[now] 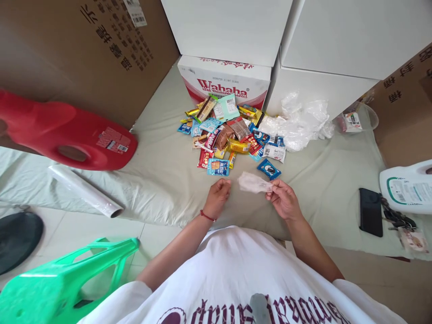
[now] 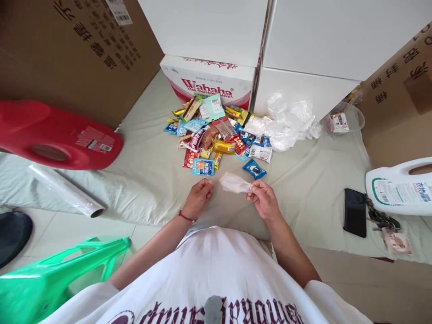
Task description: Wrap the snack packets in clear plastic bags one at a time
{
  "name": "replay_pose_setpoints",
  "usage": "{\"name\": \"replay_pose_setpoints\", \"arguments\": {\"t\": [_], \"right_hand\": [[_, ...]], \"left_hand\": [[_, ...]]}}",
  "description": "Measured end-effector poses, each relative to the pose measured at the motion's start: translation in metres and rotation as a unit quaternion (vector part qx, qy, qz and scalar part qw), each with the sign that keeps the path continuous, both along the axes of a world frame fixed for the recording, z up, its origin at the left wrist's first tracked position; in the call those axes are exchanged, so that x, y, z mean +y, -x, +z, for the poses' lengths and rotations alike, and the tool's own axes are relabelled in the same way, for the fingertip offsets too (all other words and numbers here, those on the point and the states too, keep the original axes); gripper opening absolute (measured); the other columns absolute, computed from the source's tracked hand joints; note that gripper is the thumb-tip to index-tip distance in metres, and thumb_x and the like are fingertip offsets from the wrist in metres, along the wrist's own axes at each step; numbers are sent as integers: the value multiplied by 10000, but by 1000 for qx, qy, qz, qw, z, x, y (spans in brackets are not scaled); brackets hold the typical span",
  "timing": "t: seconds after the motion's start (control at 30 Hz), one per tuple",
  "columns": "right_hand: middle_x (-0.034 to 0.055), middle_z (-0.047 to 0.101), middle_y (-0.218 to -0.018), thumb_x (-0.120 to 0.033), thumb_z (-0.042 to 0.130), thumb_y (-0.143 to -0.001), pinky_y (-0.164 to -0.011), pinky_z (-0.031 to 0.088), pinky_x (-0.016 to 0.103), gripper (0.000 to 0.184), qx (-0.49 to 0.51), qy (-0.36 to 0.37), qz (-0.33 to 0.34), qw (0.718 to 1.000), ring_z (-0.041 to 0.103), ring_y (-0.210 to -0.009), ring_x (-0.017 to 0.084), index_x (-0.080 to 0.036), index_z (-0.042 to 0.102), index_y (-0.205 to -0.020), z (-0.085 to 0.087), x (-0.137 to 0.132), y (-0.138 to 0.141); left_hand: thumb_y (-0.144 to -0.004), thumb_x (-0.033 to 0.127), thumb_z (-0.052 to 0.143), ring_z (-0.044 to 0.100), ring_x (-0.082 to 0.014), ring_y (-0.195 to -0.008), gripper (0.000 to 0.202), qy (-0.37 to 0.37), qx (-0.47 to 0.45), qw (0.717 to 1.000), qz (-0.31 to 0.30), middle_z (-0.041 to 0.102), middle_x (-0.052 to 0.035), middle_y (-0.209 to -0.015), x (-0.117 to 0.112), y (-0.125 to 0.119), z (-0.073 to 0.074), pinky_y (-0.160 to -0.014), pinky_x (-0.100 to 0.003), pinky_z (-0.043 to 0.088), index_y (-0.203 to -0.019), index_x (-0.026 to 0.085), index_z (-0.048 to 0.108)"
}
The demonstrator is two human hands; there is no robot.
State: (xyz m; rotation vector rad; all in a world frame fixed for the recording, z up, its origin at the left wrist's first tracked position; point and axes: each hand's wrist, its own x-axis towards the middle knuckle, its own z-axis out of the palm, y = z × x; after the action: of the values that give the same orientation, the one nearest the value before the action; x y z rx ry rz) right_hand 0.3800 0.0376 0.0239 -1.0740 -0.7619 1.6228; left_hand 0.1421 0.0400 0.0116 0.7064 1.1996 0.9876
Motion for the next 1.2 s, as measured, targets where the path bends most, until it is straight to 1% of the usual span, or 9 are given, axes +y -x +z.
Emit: {"name": "replay_pose_setpoints", "arguments": {"t": [0.13, 0.27, 0.47, 0.63, 0.8, 0.9, 1.03, 1.13, 1.2], "right_hand": [[26, 626, -944, -309, 635, -914, -709, 515, 298, 143, -183, -170, 8, 968, 600, -736, 139, -223, 637, -799, -3, -10, 7], [42, 636, -966, -297, 616, -926, -716, 515, 302, 129, -257, -235, 58, 935, 622, -782, 160, -222, 625, -822, -4, -17, 13], [49, 666, -1058, -444, 588, -959, -817, 530, 337, 212, -262, -131, 31, 956, 624, -900, 197, -252, 665, -1007, -7, -17, 5], [61, 682, -1074, -465, 786, -799, -868, 519, 368, 299, -348, -174, 62, 919, 610, -986, 232, -259, 725, -1007, -3, -2, 3], [-32, 596, -751, -497, 823, -745, -594, 443, 258, 318, -134, 6, -25, 991, 487, -612, 116, -236, 671, -844, -6, 13, 6], [-58, 550, -727, -483, 877, -681, -537, 403, 227, 373, -38, 62, -57, 996, 440, -571, 88, -231, 635, -812, -6, 16, 6], [-58, 539, -704, -471, 891, -674, -535, 403, 226, 368, -76, 45, -47, 995, 439, -586, 93, -224, 655, -813, -2, 14, 9], [-48, 546, -706, -487, 883, -680, -535, 406, 232, 366, -97, 32, -24, 994, 445, -595, 103, -227, 663, -814, 0, 12, 11], [-47, 545, -705, -493, 882, -678, -538, 408, 233, 372, -81, 41, -15, 996, 447, -588, 102, -230, 654, -809, -1, 11, 10]], "left_hand": [[-800, 856, 493, 458, -77, -450, 702, 93, -16, 992, -80, 556, 0, -616, -1, -7, 9, -412, -224, 216, -690, 169, 587], [-637, 683, 822, 630, -117, -641, 588, 102, -85, 985, -110, 670, -22, -819, 9, -23, 19, -480, -202, 392, -856, 168, 642], [-643, 540, 867, 541, -91, -556, 484, 4, -20, 997, -75, 606, 32, -598, 17, -36, 11, -530, -218, 402, -694, 175, 553], [-714, 538, 822, 499, -89, -554, 435, -56, 22, 988, -142, 588, 39, -601, 6, -33, 8, -564, -242, 402, -714, 170, 589], [-736, 531, 820, 511, -99, -601, 428, -63, -30, 989, -128, 586, 28, -663, -3, -19, -3, -592, -247, 428, -754, 176, 581], [-742, 519, 820, 530, -106, -668, 431, -74, -9, 994, -79, 612, 2, -792, -9, -11, -11, -616, -243, 442, -776, 181, 556], [-829, 565, 720, 596, -193, -1051, 453, -160, 101, 980, 62, 613, -81, -1188, -8, -4, -7, -866, -306, 498, -1076, 210, 585], [-795, 597, 734, 580, -245, -1153, 537, -180, 152, 972, 1, 623, -98, -1248, 1, -5, 1, -956, -344, 468, -1147, 209, 617], [-791, 602, 734, 603, -207, -932, 438, -153, 155, 974, -64, 665, -46, -961, 7, -8, 3, -844, -314, 465, -921, 192, 656]]}}
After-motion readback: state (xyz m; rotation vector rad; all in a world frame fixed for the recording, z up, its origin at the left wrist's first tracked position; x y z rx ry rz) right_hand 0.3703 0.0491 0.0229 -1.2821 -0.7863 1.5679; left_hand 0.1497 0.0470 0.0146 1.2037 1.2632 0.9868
